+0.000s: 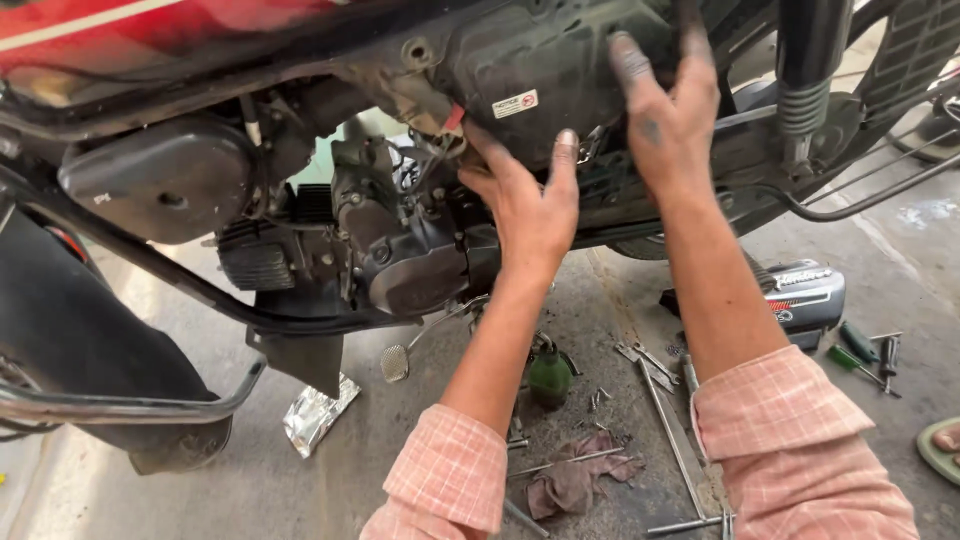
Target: Cleaning the air filter and its internal housing compartment on a motorcycle.
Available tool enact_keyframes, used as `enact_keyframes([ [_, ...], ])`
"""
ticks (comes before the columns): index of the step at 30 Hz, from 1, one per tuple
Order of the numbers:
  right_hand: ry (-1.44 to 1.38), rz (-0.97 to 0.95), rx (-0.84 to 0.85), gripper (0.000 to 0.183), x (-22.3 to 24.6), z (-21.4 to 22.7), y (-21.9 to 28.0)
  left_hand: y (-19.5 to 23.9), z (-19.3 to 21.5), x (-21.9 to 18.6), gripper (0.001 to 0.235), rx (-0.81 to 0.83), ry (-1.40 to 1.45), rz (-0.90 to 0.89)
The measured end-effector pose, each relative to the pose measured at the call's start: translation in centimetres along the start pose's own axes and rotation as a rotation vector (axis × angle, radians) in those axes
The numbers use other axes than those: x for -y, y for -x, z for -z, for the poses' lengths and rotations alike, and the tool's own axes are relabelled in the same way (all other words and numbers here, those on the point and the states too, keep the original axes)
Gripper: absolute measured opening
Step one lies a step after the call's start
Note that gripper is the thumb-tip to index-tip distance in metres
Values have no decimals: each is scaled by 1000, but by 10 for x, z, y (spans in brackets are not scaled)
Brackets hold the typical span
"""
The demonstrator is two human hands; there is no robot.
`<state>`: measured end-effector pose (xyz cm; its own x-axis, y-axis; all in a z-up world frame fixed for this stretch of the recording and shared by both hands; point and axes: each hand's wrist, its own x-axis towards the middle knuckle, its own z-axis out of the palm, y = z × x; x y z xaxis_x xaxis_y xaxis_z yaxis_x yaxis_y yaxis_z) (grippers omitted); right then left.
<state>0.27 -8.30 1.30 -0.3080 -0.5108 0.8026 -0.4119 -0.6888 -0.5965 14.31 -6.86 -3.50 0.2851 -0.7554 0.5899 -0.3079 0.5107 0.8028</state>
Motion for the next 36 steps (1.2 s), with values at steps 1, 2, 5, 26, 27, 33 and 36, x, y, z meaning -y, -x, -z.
enact_keyframes([
  [1,-1,-1,-6,64,-2,0,-1,-1,-1,-1,110,4,-1,-4],
  [2,95,-25,-15,63,-3,0,-3,-2,-1,-2,110,6,9,21],
  [5,237,-28,-15,62,-6,0,-4,-4,-4,-3,112,-26,13,46],
  [26,175,85,32,76,-28,4,3,16,3,-28,117,-26,291,-2],
  [27,171,86,49,75,-24,5,2,16,5,-30,117,2,303,14],
  [33,38,-75,14,63,-27,22,0,32,2,-22,109,-44,273,-135],
  [36,-310,15,-94,68,-54,48,-8,57,1,-23,100,11,321,-156],
])
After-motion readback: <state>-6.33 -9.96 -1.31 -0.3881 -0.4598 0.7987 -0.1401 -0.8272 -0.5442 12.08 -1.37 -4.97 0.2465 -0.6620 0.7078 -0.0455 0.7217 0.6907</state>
